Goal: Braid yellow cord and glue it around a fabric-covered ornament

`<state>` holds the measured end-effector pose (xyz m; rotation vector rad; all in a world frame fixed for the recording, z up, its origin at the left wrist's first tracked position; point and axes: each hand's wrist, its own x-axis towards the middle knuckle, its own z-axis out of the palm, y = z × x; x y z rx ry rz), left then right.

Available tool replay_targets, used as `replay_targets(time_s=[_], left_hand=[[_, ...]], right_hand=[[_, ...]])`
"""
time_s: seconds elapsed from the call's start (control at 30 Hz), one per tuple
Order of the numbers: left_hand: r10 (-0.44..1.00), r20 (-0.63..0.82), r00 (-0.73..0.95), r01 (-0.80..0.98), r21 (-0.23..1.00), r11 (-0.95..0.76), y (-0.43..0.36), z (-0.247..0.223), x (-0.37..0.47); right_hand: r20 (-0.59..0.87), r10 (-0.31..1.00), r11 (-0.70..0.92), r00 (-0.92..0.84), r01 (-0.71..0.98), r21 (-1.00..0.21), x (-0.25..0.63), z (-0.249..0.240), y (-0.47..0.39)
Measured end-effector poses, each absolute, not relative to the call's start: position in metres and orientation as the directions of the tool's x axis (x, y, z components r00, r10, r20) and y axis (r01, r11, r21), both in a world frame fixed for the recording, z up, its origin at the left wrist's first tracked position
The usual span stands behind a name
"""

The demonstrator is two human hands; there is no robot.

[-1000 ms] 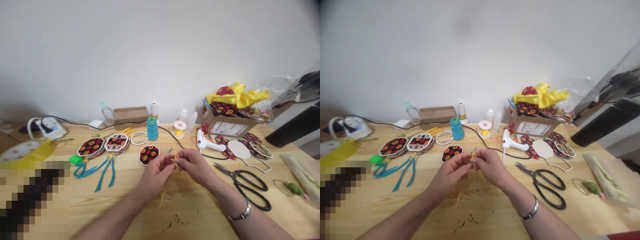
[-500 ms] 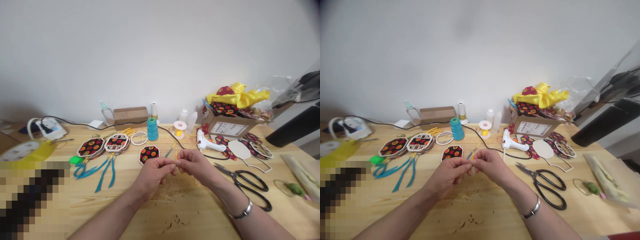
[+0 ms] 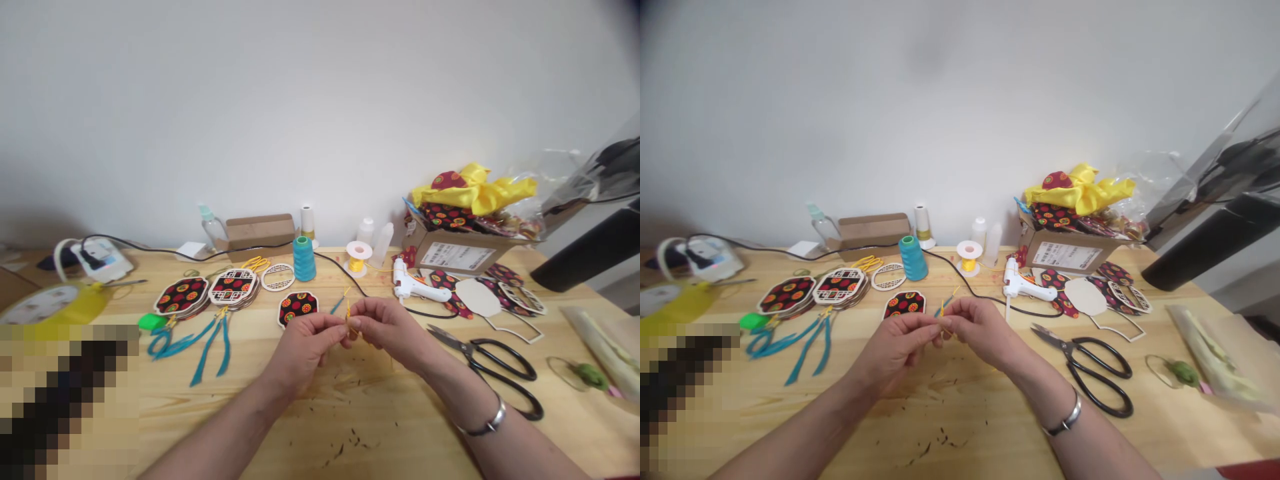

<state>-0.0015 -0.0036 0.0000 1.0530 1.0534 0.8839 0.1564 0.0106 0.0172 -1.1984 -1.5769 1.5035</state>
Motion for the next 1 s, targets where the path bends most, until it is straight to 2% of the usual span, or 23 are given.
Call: replay_targets(time_s=[0.1,0.2,0.3,0.4,0.5,0.6,0.67,0.7,0.77,0.8,0.87,0.93,1.0], left_hand=[[0.951,-0.237,0.2,-0.098,0.96,0.261,-0.002,-0.003,-0.003],[0.961,-0.234,0.146,-0.097,0.964,0.249,0.0,-0.006,-0.003],[0.961,-0.252,0.113,-0.102,0.959,0.263,0.001,-0.006,-0.002],[0.962,-0.262,0.083,-0.149,0.951,0.272,0.001,-0.005,-0.002],[0.955,-0.278,0.107,-0.214,0.931,0.295,0.001,-0.006,-0.003],[0.93,-0.326,0.171,-0.281,0.889,0.363,0.001,-0.008,-0.004],[0.916,-0.354,0.189,-0.335,0.854,0.398,0.002,-0.011,-0.005],[0.913,-0.36,0.191,-0.356,0.841,0.407,0.002,-0.012,-0.005],[0.916,-0.358,0.179,-0.379,0.834,0.4,0.003,-0.013,-0.005],[0.919,-0.356,0.171,-0.379,0.837,0.395,0.003,-0.013,-0.005],[0.919,-0.361,0.161,-0.363,0.844,0.395,0.003,-0.013,-0.005],[0.914,-0.373,0.157,-0.339,0.849,0.405,0.002,-0.011,-0.004],[0.913,-0.376,0.16,-0.313,0.857,0.408,0.001,-0.009,-0.002]], right_hand=[[-0.041,0.932,0.107,-0.361,0.379,-0.919,0.162,0.017,0.012],[-0.007,0.953,0.18,-0.302,0.586,-0.79,0.167,0.018,0.011],[0.063,0.957,0.24,-0.282,0.653,-0.718,0.165,0.021,0.005],[0.218,0.912,0.405,-0.346,0.683,-0.608,0.156,0.018,-0.006],[0.356,0.767,0.635,-0.534,0.71,-0.303,0.145,0.005,-0.019],[0.387,0.581,0.768,-0.716,0.64,0.028,0.137,-0.006,-0.027],[0.369,0.518,0.793,-0.772,0.595,0.131,0.135,-0.007,-0.03],[0.359,0.497,0.807,-0.79,0.572,0.143,0.135,-0.005,-0.03],[0.37,0.467,0.849,-0.803,0.525,0.068,0.138,0.001,-0.029],[0.403,0.466,0.865,-0.788,0.501,-0.021,0.14,0.005,-0.027],[0.514,0.557,0.829,-0.652,0.475,-0.295,0.145,0.011,-0.021],[0.541,0.753,0.657,-0.373,0.455,-0.601,0.149,0.012,-0.012],[0.386,0.904,0.428,-0.186,0.364,-0.827,0.15,0.01,-0.003]])
